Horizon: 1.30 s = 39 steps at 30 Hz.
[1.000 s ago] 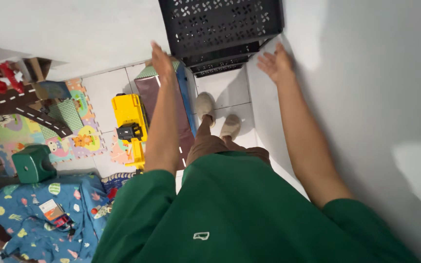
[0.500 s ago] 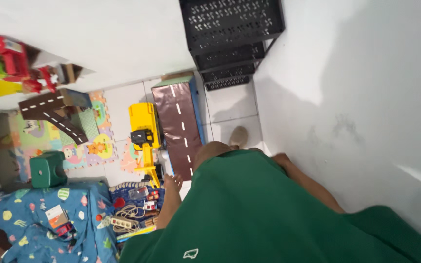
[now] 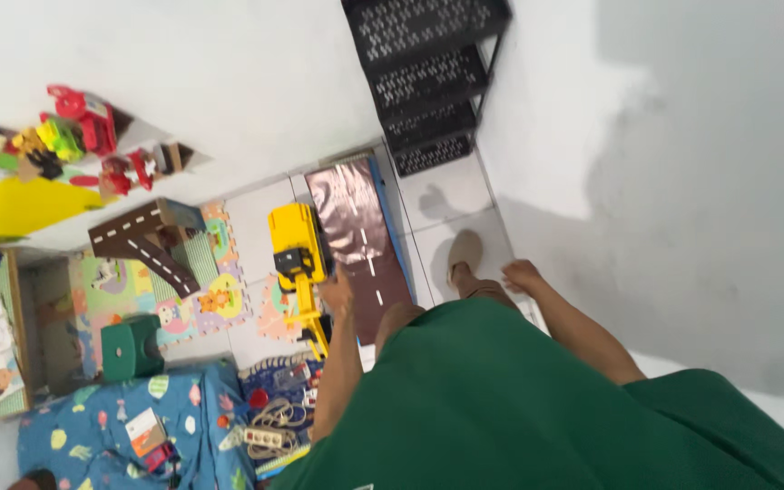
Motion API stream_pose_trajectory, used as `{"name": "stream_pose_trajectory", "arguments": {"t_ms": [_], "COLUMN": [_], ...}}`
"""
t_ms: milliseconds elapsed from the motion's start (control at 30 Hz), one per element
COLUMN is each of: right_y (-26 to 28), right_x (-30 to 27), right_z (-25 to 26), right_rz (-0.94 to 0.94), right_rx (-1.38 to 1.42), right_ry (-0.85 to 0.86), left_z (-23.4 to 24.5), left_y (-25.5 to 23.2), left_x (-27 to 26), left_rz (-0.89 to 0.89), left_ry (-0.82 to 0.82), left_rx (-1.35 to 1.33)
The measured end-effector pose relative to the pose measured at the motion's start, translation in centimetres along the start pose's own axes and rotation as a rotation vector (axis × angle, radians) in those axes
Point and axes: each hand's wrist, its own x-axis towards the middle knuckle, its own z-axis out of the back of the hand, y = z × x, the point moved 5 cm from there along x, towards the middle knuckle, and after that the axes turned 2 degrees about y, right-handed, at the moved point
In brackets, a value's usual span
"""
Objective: The person assembles a black perforated metal shelf by inserting vertical poles into the trays and stacking them. They repeatedly adjust the alignment and secure the components by hand.
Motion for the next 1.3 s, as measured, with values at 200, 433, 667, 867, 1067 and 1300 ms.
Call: {"name": "stream_pose_trajectory", "arguments": {"t_ms": [200, 433, 667, 867, 1067, 1300], "right_y": [1.8, -1.8, -4.5, -6.2, -7.6, -9.8], "right_x": [-7.8, -12.3, -13.9, -20.4, -30.8, -37.8], "right_z": [-8.4, -6.1, -0.9, 5.6, 9.3, 9.6], "right_rz": [0.108, 0.275, 0.151, 0.329, 0.437, 0.463], "right_rx": [0.228, 0.434, 0.252, 0.418, 0.252, 0.182], "right_ry": [0.382, 0.385, 0.177, 0.167, 0.064, 0.052], "left_z": [3.1, 5.8, 7.3, 6.3, 2.4, 5.2], "left_y": [0.6, 5.1, 9.7, 11.5, 13.9, 15.8], "left_x": [-4.3, -8.7, -15.4, -24.8, -35.6, -44.8], "left_rz": [-0.003, 0.021, 0.122, -0.211, 0.04, 0.112], "left_ry": [0.24, 0.206, 0.122, 0.032, 0.272, 0.33], "left_rx": [-0.294, -0.715, -0.872, -0.767, -0.774, -0.787]}}
